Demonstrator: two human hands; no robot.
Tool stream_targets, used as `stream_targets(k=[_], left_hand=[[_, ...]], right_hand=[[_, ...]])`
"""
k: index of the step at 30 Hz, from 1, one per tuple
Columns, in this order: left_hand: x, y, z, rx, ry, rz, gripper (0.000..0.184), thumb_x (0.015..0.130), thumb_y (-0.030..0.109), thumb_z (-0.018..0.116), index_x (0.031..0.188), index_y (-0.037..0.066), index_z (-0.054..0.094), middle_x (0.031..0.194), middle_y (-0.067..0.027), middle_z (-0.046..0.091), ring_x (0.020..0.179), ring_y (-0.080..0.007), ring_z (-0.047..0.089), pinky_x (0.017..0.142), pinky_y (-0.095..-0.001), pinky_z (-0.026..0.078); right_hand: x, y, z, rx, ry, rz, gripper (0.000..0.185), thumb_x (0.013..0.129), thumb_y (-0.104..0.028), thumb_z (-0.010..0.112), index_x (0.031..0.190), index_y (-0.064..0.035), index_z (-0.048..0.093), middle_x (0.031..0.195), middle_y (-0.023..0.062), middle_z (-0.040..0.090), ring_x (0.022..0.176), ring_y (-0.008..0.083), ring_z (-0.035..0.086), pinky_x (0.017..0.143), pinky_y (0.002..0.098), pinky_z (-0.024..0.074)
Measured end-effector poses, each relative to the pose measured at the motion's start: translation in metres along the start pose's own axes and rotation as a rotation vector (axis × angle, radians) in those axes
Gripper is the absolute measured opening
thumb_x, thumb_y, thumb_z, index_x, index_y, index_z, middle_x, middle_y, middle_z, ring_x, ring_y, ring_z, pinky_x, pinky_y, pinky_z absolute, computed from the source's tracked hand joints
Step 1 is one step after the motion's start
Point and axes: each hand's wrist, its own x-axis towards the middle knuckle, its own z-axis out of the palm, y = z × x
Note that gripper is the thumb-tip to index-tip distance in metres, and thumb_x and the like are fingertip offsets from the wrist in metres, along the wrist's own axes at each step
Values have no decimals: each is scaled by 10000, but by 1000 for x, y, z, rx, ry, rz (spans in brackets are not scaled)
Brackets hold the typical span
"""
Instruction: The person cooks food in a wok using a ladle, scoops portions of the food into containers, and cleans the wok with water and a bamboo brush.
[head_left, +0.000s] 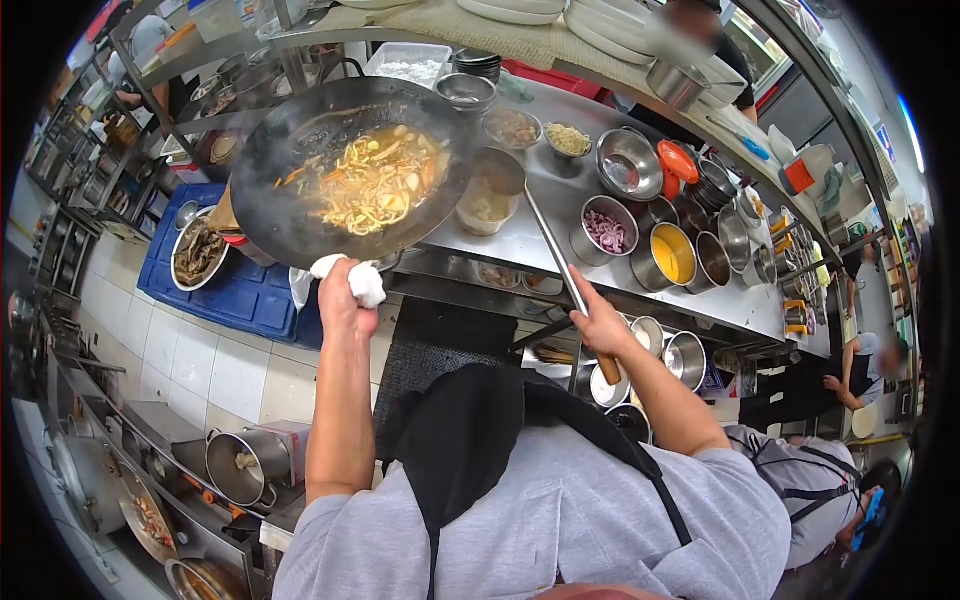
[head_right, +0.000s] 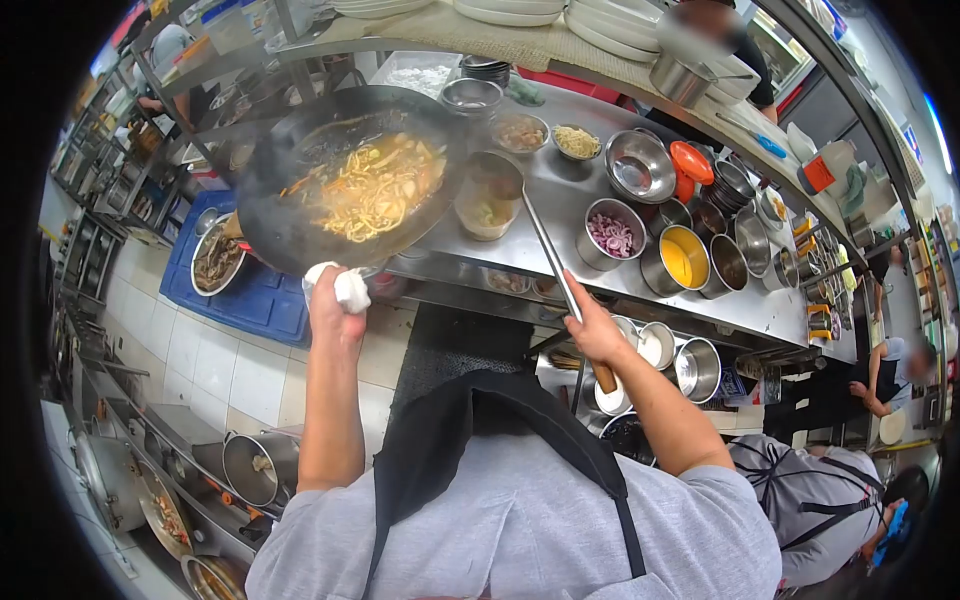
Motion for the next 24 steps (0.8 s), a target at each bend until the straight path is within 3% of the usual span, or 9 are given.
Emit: stream_targets(k=[2, 4, 6, 9, 11, 14, 16, 18, 24], left_hand=[[-8, 6, -15, -41, -28, -52, 94, 800, 29, 559, 732, 91, 535, 669, -12, 544, 565, -138, 568, 498, -294, 466], [-18, 13, -31, -45, -29, -61, 94, 803, 29, 556, 734, 90, 535, 669, -14, 545, 563, -141, 565, 500, -293, 466], [-31, 24, -51, -40, -42, -77, 77, 801, 38, 562, 744, 83, 536, 669, -26, 550, 565, -160, 573, 502, -301, 477], [-60, 46, -90, -66, -13, -97, 40, 787, 45, 568, 764, 64, 541, 665, -46, 549, 578, -196, 591, 508, -324, 500], [-84, 62, -113, -107, 48, -124, 42, 777, 38, 565, 809, 57, 546, 671, -55, 552, 581, -213, 596, 511, -334, 514], [-111, 83, -163, -111, 48, -102, 92, 756, 39, 575, 839, 61, 543, 710, -57, 570, 601, -200, 601, 550, -333, 530], [-122, 85, -193, -119, 145, -12, 142, 784, 76, 568, 914, 65, 512, 723, -88, 592, 577, -213, 612, 452, -317, 513], [-136, 90, -215, -36, 200, 102, 153, 769, 58, 566, 917, 50, 531, 715, -60, 579, 589, -194, 601, 517, -315, 524], [-158, 97, -276, -32, 368, 197, 73, 747, 15, 580, 790, 69, 556, 691, -27, 556, 569, -148, 573, 502, -306, 466]], right_hand=[[-5, 11, 15, -172, 70, -157, 815, 869, -3, 517, 1542, -255, 134, 1369, 223, 495, 710, 257, 646, 683, 364, 543], [-15, -3, 31, -170, 89, -26, 800, 869, -41, 543, 1536, -247, 153, 1422, 275, 427, 1214, 457, 507, 1001, 425, 416], [-8, 16, 37, -171, 110, -223, 788, 868, -28, 537, 1536, -214, 165, 1445, 269, 401, 1256, 407, 495, 1002, 386, 425], [-13, 15, 52, 23, 70, -37, 781, 870, -7, 518, 1539, -196, 162, 1443, 241, 413, 1108, 328, 583, 885, 366, 482], [-22, 7, 71, 243, 95, -55, 813, 894, 45, 463, 1542, -284, 101, 935, 58, 535, 448, 87, 408, 396, 265, 372], [-53, -58, 83, 597, -1, -56, 834, 891, -29, 530, 1541, -259, 61, 751, 62, 529, 413, 90, 434, 358, 227, 374], [-69, -83, 100, 775, -142, -110, 863, 894, -108, 598, 1536, -273, 45, 608, 23, 432, 363, 100, 404, 335, 233, 364], [-79, -106, 121, 898, -332, -64, 915, 869, -170, 658, 1534, -276, 38, 648, 48, 472, 369, 109, 409, 339, 245, 361], [-47, -175, 188, 578, -780, 54, 827, 862, -78, 613, 1534, -201, 145, 692, 48, 496, 415, 95, 420, 364, 248, 363]])
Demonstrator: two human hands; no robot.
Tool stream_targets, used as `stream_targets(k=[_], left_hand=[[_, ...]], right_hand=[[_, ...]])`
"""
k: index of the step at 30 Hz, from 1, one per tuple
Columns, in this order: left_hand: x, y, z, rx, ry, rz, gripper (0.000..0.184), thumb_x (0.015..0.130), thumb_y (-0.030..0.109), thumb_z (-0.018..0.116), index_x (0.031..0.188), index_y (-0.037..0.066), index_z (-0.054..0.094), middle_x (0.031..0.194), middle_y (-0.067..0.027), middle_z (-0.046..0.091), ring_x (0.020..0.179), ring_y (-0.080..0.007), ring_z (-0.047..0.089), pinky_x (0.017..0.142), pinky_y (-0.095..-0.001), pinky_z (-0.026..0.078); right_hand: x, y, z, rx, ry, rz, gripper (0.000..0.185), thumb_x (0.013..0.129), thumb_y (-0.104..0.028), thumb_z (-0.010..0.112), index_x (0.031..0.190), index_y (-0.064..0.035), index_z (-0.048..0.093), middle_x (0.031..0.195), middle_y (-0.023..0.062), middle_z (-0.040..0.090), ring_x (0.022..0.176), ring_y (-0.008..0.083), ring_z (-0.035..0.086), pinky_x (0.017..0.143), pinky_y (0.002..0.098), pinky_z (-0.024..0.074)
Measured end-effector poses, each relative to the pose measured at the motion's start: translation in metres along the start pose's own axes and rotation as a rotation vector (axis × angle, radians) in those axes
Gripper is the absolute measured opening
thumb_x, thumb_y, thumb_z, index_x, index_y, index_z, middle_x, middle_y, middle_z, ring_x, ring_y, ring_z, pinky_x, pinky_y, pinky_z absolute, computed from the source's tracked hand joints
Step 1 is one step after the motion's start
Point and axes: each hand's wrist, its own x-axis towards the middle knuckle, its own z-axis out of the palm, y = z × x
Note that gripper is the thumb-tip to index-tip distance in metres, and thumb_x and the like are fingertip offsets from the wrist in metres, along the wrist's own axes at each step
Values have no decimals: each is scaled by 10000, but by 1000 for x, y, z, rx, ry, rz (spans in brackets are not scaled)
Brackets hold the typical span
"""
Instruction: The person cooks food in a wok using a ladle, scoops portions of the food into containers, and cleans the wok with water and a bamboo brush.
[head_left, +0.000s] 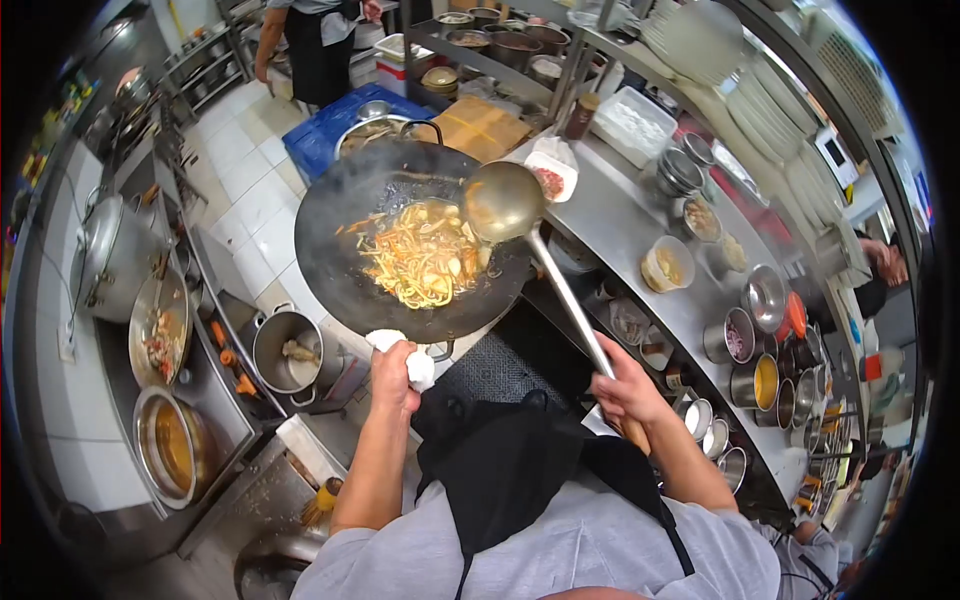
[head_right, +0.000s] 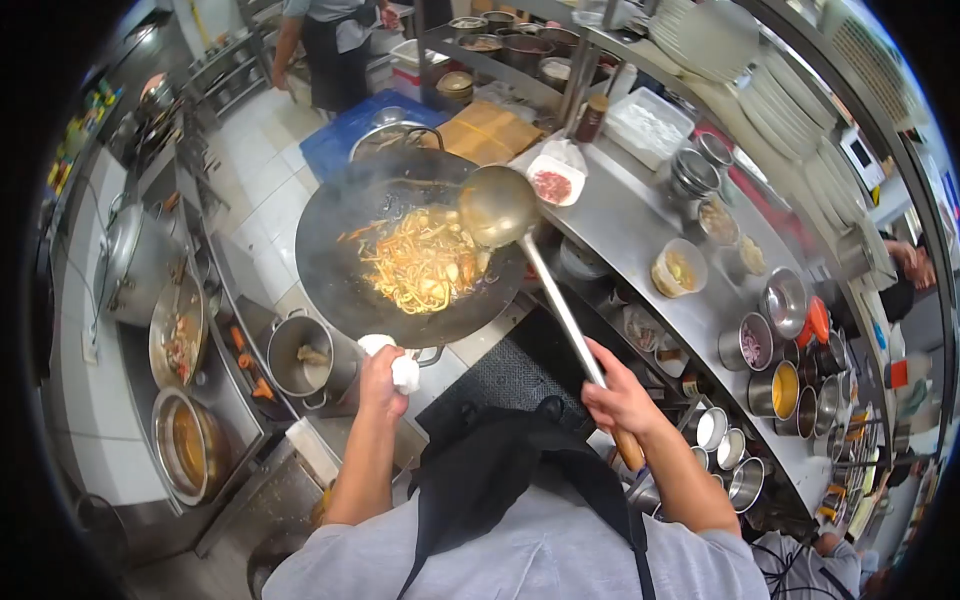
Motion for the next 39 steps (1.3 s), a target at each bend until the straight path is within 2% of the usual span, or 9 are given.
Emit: stream_targets(k=[4, 6, 8, 9, 17, 19, 26, 32, 39], left_hand=[[0, 0, -28, 22, 82, 43, 84, 772, 22, 569, 725, 90, 552, 670, -13, 549, 567, -129, 567, 482, -297, 432], [1, -3, -43, 18, 101, 45, 79, 764, 38, 584, 712, 89, 553, 647, -7, 541, 550, -126, 556, 477, -292, 425], [2, -9, -52, -16, 82, 63, 79, 757, 49, 595, 693, 81, 561, 644, -9, 546, 542, -127, 550, 479, -296, 421], [1, -8, -50, -24, 87, 69, 79, 757, 49, 595, 693, 81, 561, 644, -9, 546, 542, -127, 550, 479, -296, 421], [11, -16, -62, -9, 80, 7, 106, 764, 57, 602, 664, 77, 573, 634, -14, 551, 524, -131, 548, 463, -298, 417], [14, -15, -65, -22, 50, -11, 115, 771, 60, 603, 665, 84, 566, 627, -11, 539, 521, -132, 547, 466, -304, 423], [12, -18, -68, -39, 52, 1, 53, 756, 43, 601, 736, 71, 561, 679, -16, 551, 570, -139, 567, 499, -305, 447], [19, -29, -55, -40, 35, 52, 75, 746, 27, 593, 792, 68, 550, 690, -18, 541, 582, -140, 560, 510, -299, 442], [42, -35, -50, -49, -2, 14, 87, 743, 26, 595, 783, 78, 537, 683, -17, 534, 570, -141, 551, 505, -298, 435]], right_hand=[[67, -11, 43, -384, 19, 7, 791, 868, -10, 540, 1539, -198, 165, 650, -4, 457, 438, 62, 424, 394, 232, 375], [96, -22, 57, -675, 35, 19, 796, 867, -25, 536, 1541, -185, 144, 723, 102, 595, 533, 211, 587, 514, 348, 492], [147, -1, 46, -1222, 141, -380, 806, 870, -78, 541, 1536, -180, 98, 858, 290, 638, 770, 422, 653, 699, 463, 512], [150, -10, 62, -1226, 139, -238, 804, 868, -89, 520, 1532, -162, 71, 996, 394, 590, 972, 526, 578, 865, 507, 442], [143, -6, 109, -1308, -159, -125, 829, 852, -85, 515, 1533, -172, 51, 936, 390, 600, 904, 504, 608, 825, 535, 452], [119, -13, 102, -1483, -275, -27, 827, 845, -70, 517, 1534, -235, 92, 913, 324, 628, 832, 463, 625, 771, 530, 473], [99, -32, 17, -1784, -203, -171, 830, 843, -64, 525, 1527, -312, 127, 851, 251, 651, 793, 427, 633, 724, 516, 490], [150, -30, 39, -1391, 184, -104, 844, 855, -85, 528, 1535, -255, 57, 863, 361, 615, 841, 490, 626, 786, 517, 471], [139, -7, 52, -1244, -200, -123, 836, 854, -81, 533, 1536, -280, 92, 998, 347, 617, 929, 472, 625, 842, 483, 472]])
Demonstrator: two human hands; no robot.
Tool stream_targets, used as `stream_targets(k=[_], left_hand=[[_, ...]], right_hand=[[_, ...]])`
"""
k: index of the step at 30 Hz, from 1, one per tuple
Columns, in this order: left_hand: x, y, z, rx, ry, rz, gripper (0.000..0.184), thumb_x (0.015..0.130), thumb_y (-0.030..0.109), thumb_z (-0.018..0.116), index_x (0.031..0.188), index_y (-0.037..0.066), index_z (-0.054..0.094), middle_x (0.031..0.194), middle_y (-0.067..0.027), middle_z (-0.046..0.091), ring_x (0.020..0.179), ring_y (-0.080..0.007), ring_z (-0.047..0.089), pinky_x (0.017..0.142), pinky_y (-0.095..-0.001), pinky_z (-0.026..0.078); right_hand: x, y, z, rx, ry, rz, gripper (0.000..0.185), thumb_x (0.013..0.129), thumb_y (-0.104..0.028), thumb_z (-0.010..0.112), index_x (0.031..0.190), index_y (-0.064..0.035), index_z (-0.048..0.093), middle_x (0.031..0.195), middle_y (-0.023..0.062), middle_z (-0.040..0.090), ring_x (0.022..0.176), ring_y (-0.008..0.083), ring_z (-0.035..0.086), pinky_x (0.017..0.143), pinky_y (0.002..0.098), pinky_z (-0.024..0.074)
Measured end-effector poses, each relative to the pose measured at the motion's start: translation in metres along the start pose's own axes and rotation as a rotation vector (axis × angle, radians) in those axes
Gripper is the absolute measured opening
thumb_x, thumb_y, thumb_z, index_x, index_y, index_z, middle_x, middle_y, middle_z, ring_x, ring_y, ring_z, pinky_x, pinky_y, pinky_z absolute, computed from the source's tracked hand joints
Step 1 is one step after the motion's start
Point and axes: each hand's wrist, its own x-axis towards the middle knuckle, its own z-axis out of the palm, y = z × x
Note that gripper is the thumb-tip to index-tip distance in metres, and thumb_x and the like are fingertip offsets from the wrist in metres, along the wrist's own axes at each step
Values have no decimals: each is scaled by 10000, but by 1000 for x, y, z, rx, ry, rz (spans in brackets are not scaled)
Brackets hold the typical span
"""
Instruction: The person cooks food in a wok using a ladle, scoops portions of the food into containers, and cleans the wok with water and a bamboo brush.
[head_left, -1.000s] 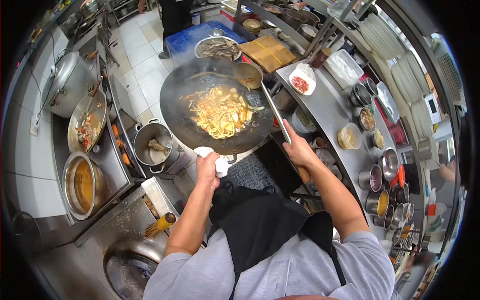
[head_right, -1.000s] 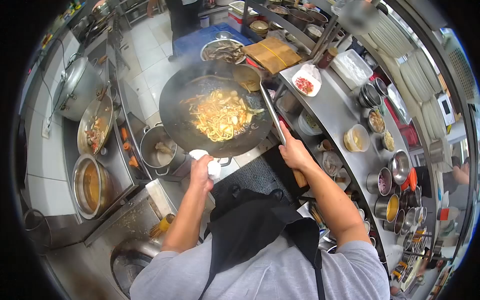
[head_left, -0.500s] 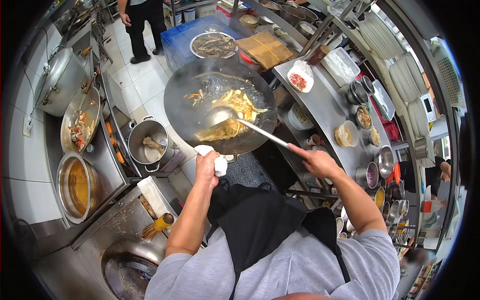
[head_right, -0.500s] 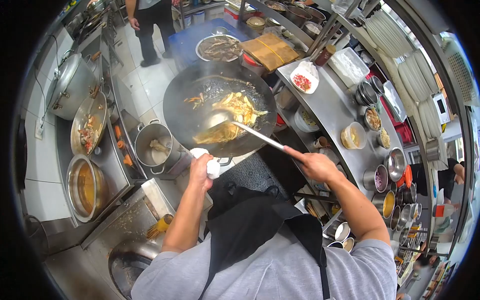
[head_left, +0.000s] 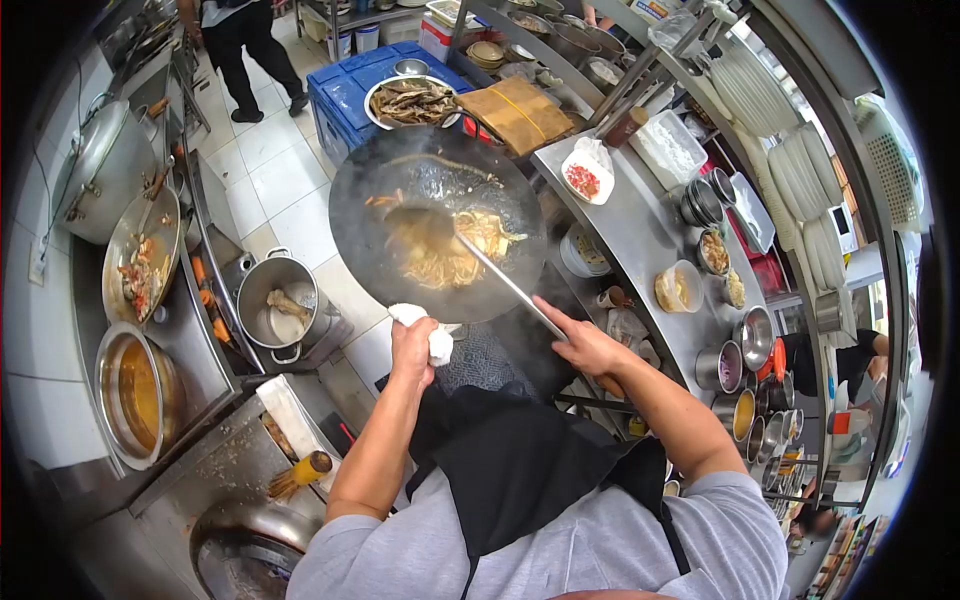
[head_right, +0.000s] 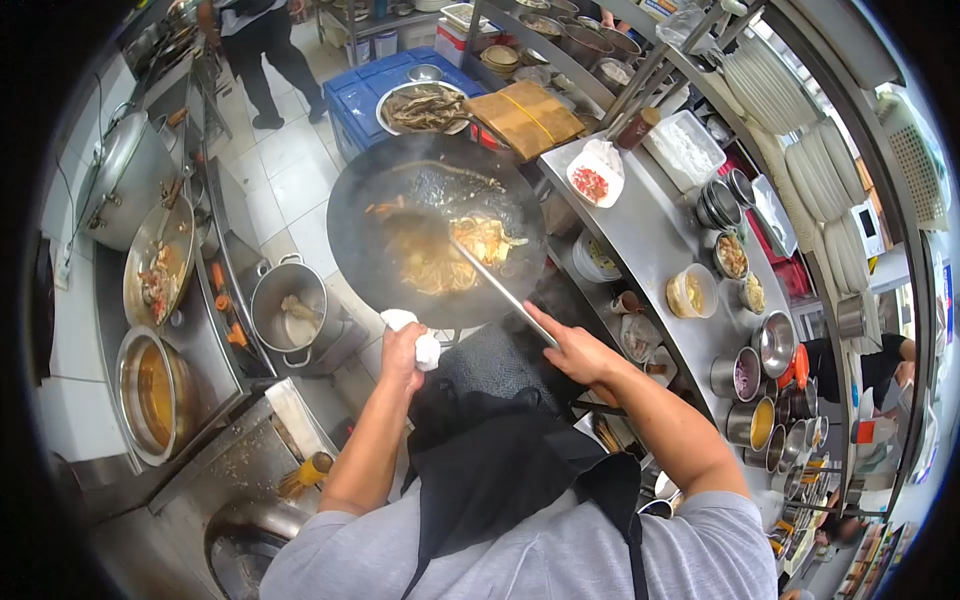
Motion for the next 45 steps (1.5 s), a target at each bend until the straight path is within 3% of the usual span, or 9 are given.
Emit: stream_targets(k=[7, 9, 13, 15, 23, 24, 33, 41, 45], left_hand=[[10, -13, -17, -40, 47, -36, 151, 735, -17, 569, 842, 70, 510, 711, -6, 516, 555, -123, 536, 474, -289, 436], [11, -13, -9, -36, 90, 31, 177, 728, -25, 574, 868, 63, 512, 720, -2, 515, 545, -120, 531, 471, -286, 441], [23, -17, -3, 68, 68, 35, 204, 711, -49, 568, 882, 52, 521, 749, -24, 542, 533, -114, 531, 437, -280, 419], [35, -32, -1, 159, 118, 182, 305, 718, 11, 593, 1004, 1, 487, 799, -76, 572, 591, -164, 568, 495, -310, 461], [23, -60, -25, 579, 425, -29, 545, 724, 147, 638, 1164, -56, 389, 1027, -282, 609, 965, -409, 626, 818, -449, 495], [22, -75, -31, 567, 464, 27, 386, 711, 24, 593, 1059, -2, 427, 881, -106, 547, 816, -195, 573, 667, -351, 489], [10, -14, -11, -78, 215, -84, 109, 708, -40, 551, 795, 24, 543, 695, -44, 548, 537, -155, 555, 441, -325, 414], [13, 10, 5, -23, 51, -21, 201, 743, -3, 567, 936, 46, 539, 784, -54, 578, 649, -172, 594, 536, -329, 474], [20, 9, 25, 29, 49, -17, 93, 741, 5, 580, 809, 61, 551, 685, -39, 558, 556, -159, 570, 490, -322, 451]], right_hand=[[5, 27, -50, -220, 148, -193, 797, 856, -76, 543, 1526, -280, 163, 1097, 310, 612, 975, 488, 591, 875, 509, 460], [23, 9, -65, -245, 86, 223, 811, 866, -59, 542, 1538, -226, 118, 1396, 265, 448, 1203, 460, 497, 1014, 445, 408], [42, -8, -52, -212, 36, 351, 802, 899, -89, 496, 1538, -228, 32, 1244, 368, 518, 1148, 496, 526, 998, 460, 412], [37, -22, -28, 110, -149, 415, 821, 909, -98, 519, 1544, -298, 38, 724, 110, 574, 562, 226, 589, 536, 359, 514], [38, -48, 22, 1470, -647, 502, 699, 982, -55, 430, 1524, -373, 125, 693, -15, 357, 460, 24, 316, 410, 193, 344], [38, -47, 27, 1552, -667, 483, 661, 992, -68, 431, 1516, -373, 168, 709, -6, 355, 455, 13, 314, 402, 178, 329], [27, -114, -8, 1714, -592, 363, 681, 980, -48, 438, 1524, -343, 152, 733, 19, 360, 436, 27, 314, 387, 186, 329], [-25, -66, -12, 1723, -459, -6, 759, 954, -83, 524, 1529, -364, 115, 689, 22, 363, 385, 48, 296, 324, 206, 300], [-11, -77, -48, 1765, -345, 212, 656, 970, -75, 468, 1505, -352, 207, 721, 9, 401, 435, 27, 329, 374, 197, 311]])
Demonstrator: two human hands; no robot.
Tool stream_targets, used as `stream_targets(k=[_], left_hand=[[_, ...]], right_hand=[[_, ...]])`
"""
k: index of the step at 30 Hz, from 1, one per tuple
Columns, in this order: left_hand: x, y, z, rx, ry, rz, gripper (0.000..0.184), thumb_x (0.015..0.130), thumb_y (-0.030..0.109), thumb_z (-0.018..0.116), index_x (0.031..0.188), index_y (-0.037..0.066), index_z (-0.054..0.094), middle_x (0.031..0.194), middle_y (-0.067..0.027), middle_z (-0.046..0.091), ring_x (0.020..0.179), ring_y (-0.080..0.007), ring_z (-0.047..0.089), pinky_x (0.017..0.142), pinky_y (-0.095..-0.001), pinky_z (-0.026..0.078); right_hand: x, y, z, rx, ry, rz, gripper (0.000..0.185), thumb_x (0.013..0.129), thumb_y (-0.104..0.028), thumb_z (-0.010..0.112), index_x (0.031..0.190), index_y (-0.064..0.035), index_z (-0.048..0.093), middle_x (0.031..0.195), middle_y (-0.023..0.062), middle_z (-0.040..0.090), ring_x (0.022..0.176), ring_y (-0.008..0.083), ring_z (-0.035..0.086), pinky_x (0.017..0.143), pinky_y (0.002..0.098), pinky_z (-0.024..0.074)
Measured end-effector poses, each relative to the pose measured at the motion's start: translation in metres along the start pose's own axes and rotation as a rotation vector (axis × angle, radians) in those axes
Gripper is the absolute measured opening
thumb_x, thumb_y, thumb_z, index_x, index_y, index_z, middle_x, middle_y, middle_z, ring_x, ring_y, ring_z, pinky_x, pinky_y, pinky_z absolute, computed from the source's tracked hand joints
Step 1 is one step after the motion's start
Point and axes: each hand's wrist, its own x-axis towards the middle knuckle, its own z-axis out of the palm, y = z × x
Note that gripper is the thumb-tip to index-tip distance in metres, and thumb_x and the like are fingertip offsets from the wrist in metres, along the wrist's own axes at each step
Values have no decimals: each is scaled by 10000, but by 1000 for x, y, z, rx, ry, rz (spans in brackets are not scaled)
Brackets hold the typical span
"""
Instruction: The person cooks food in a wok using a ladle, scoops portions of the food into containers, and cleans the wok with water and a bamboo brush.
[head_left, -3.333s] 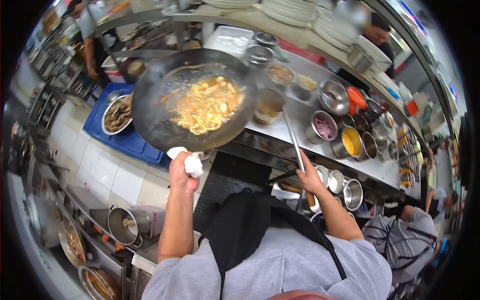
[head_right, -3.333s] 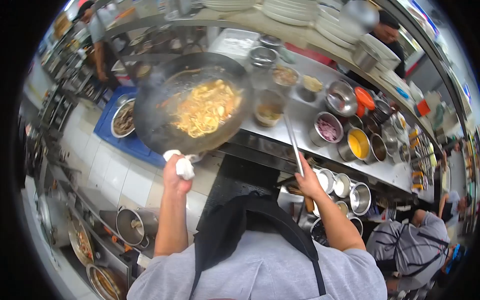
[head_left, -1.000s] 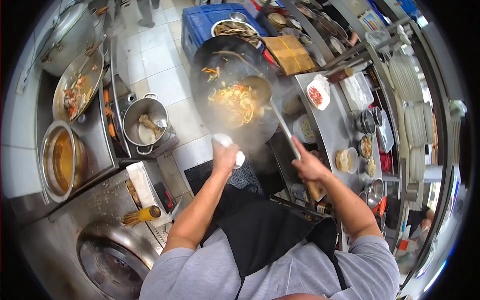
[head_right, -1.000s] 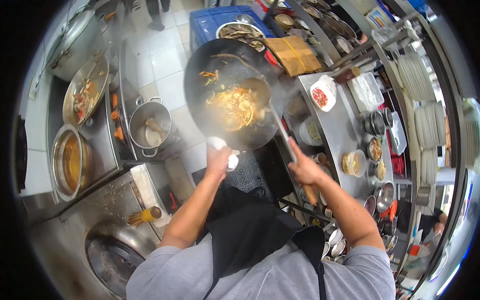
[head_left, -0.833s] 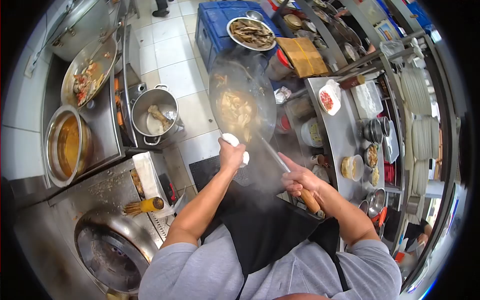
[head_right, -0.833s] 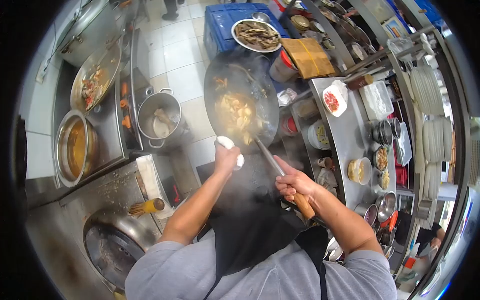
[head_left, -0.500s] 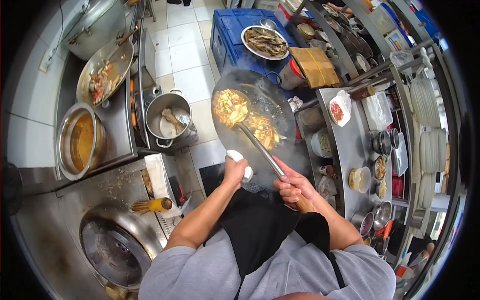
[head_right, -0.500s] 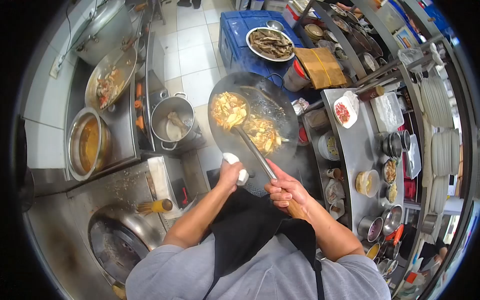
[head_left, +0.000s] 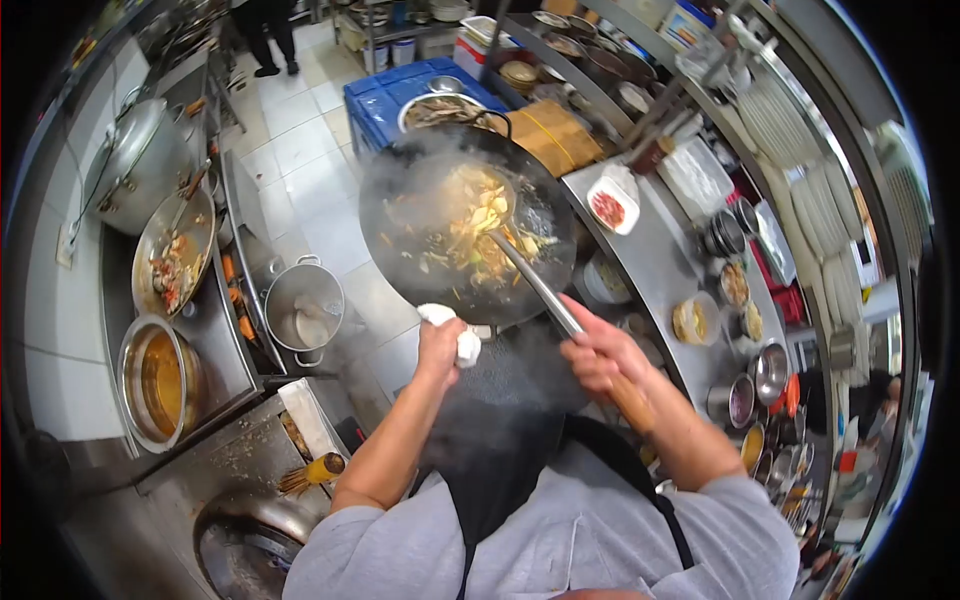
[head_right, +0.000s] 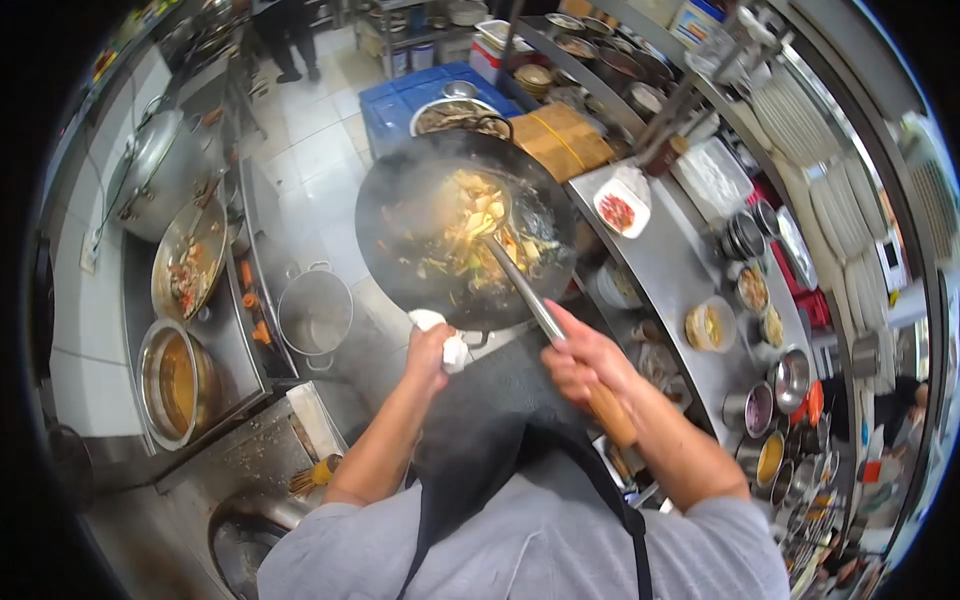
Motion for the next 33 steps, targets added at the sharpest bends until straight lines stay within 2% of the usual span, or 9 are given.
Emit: stream_targets(k=[2, 9, 11, 16, 18, 22, 28, 30, 33], left_hand=[[-2, 0, 10, -10, -59, -38, 85, 739, 9, 583, 717, 79, 541, 639, -26, 539, 524, -149, 553, 467, -311, 433], [-37, 4, 59, 76, -132, -81, 88, 741, 13, 580, 712, 87, 541, 636, -14, 531, 524, -137, 548, 462, -303, 422], [-45, 5, 86, 128, -156, -73, 84, 743, 16, 581, 714, 85, 543, 641, -16, 533, 529, -135, 547, 466, -298, 416], [-37, -19, 145, 151, -309, -110, 53, 759, 27, 565, 728, 67, 553, 665, -28, 546, 556, -135, 556, 500, -292, 431], [-30, -32, 171, 165, -342, -68, 57, 758, 23, 562, 729, 68, 543, 662, -27, 538, 555, -139, 554, 501, -292, 431], [-21, -47, 207, 162, -384, -51, 124, 735, -30, 535, 746, 79, 479, 678, -20, 505, 538, -133, 530, 468, -304, 441], [-11, -65, 215, 127, -395, -124, 71, 772, 16, 572, 771, 83, 546, 697, -25, 563, 590, -155, 586, 523, -305, 466], [-11, -63, 210, 96, -378, -201, 74, 781, 39, 593, 799, 99, 553, 716, -13, 576, 616, -146, 594, 538, -292, 466], [-21, -55, 199, 21, -359, -268, 64, 786, 69, 612, 803, 107, 563, 708, -3, 577, 610, -138, 589, 526, -283, 458]], right_hand=[[1, 1, 2, 32, 133, -1, 576, 977, -79, 454, 1467, -325, 278, 731, 10, 408, 452, 25, 351, 394, 193, 335], [-65, 10, -16, 331, 214, -167, 396, 990, -74, 431, 1360, -214, 411, 737, 8, 393, 444, -2, 371, 394, 178, 377], [-90, 14, -33, 443, 78, -227, 399, 991, -77, 423, 1373, -192, 420, 749, 16, 400, 449, 3, 393, 405, 189, 410], [-169, 23, -59, 575, 28, -452, 445, 1006, -94, 384, 1439, -197, 372, 775, 32, 406, 436, 13, 397, 395, 208, 418], [-201, 25, -67, 508, -23, -517, 415, 1006, -95, 409, 1390, -254, 407, 764, 14, 415, 443, 12, 371, 393, 191, 356], [-254, 31, -77, 399, 43, -725, 550, 1002, -73, 381, 1490, -298, 263, 770, 27, 417, 438, 14, 370, 388, 189, 368], [-286, 34, -139, 224, 274, -860, 600, 988, -65, 430, 1497, -317, 235, 770, 37, 436, 447, 32, 372, 405, 203, 363], [-286, 34, -162, 131, 538, -831, 673, 968, -61, 471, 1511, -335, 183, 762, 34, 432, 456, 41, 370, 416, 214, 356], [-276, 44, -209, 2, 695, -774, 793, 917, -42, 511, 1525, -344, 101, 703, 21, 441, 461, 71, 394, 432, 252, 378]])
